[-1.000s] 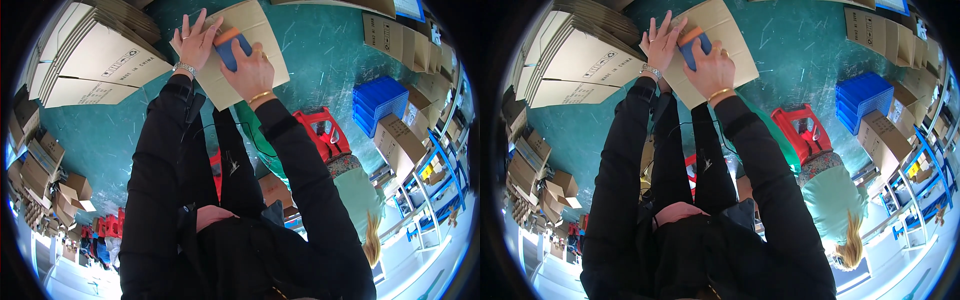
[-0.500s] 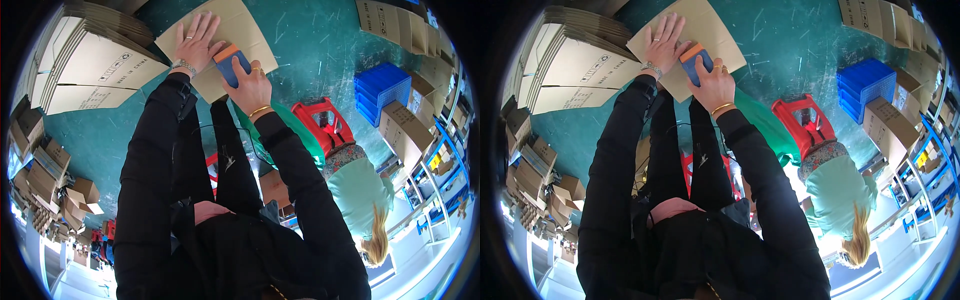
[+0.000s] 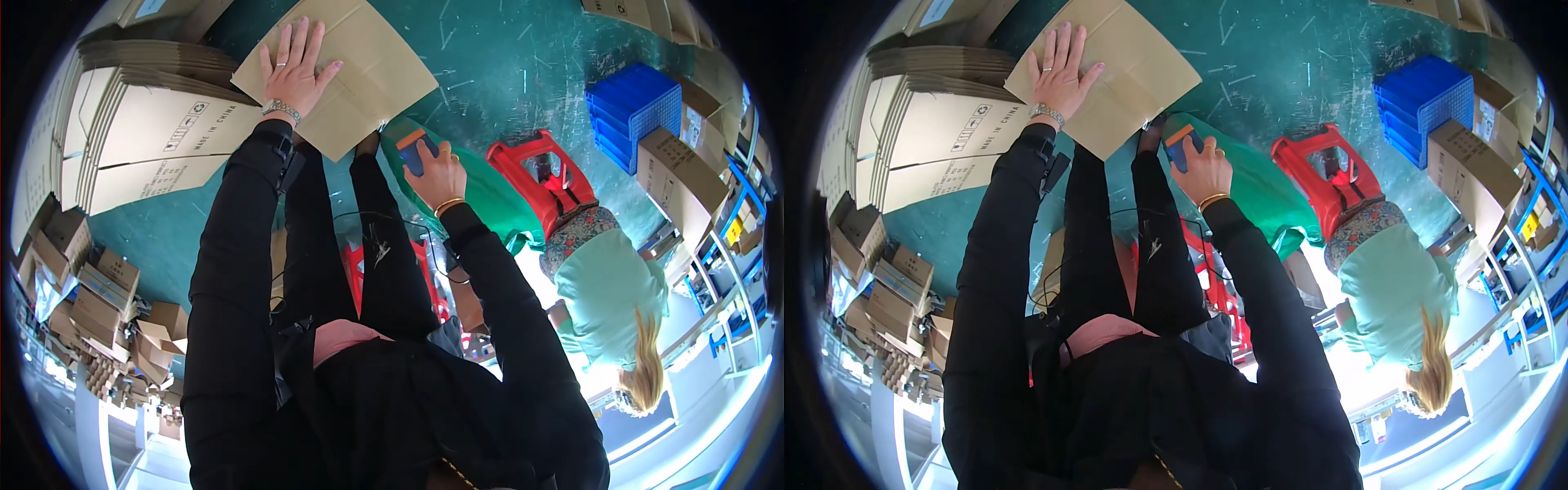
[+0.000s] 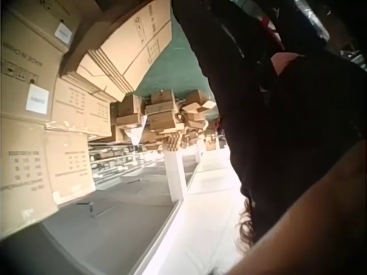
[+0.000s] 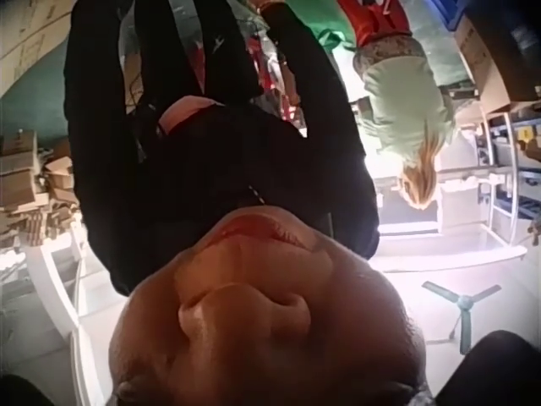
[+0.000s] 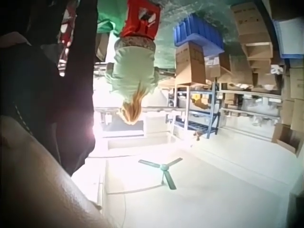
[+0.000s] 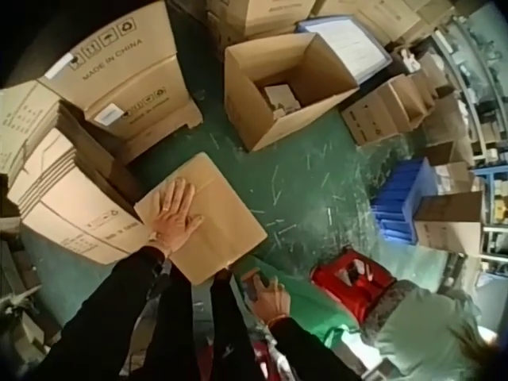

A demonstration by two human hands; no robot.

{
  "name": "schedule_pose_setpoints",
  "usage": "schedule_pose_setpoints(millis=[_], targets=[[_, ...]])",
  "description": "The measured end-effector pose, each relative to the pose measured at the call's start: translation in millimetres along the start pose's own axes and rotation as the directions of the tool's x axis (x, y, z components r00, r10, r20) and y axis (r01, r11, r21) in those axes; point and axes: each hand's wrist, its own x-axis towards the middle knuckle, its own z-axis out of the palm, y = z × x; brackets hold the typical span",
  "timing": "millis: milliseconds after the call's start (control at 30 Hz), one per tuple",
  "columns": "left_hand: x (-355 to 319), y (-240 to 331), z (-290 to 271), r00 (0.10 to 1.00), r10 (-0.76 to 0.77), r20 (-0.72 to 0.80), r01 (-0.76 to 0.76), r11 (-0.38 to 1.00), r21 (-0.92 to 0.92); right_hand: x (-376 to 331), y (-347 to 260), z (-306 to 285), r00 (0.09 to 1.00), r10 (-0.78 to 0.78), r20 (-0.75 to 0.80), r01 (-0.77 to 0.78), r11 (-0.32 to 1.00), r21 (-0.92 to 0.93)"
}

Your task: Assemble and seal cardboard boxes using a tape dispenser.

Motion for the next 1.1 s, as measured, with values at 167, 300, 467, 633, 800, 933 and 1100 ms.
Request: schedule_pose_setpoints(millis=[167, 300, 467, 633, 800, 933, 1100], targets=[[1, 0, -6, 0.999, 0.010, 0.037, -0.010, 1.000, 0.015, 9, -4, 10, 0.996, 0.032, 0.084, -0.030, 0.999, -0.025], [1, 5, -3, 0.993, -0.002, 0.114, -0.009, 0.996, 0.092, 50, -10, 28, 0.998, 0.012, 0.060, -0.014, 0.999, 0.039], [4, -9, -5, 0.999, -0.009, 0.044, 0.005, 0.995, 0.097, 100, -42, 38, 0.997, 0.057, 0.043, -0.062, 0.988, 0.141], [10, 13, 3, 0.995, 0.013, 0.095, -0.026, 0.991, 0.134, 121, -4, 79, 0.838, 0.439, 0.325, -0.523, 0.815, 0.248], [7, -10, -25, 0.988, 0.029, 0.155, -0.053, 0.986, 0.156, 91, -42, 60, 0.831, 0.520, 0.197, -0.557, 0.772, 0.308], [49, -49, -44, 0.988, -0.055, -0.145, 0.073, 0.990, 0.123, 74, -46, 48, 0.740, 0.661, 0.122, -0.651, 0.660, 0.375], [35, -100, -29, 0.776, -0.422, 0.469, 0.413, 0.902, 0.128, 58, -64, 17, 0.557, 0.802, -0.216, -0.631, 0.578, 0.518]])
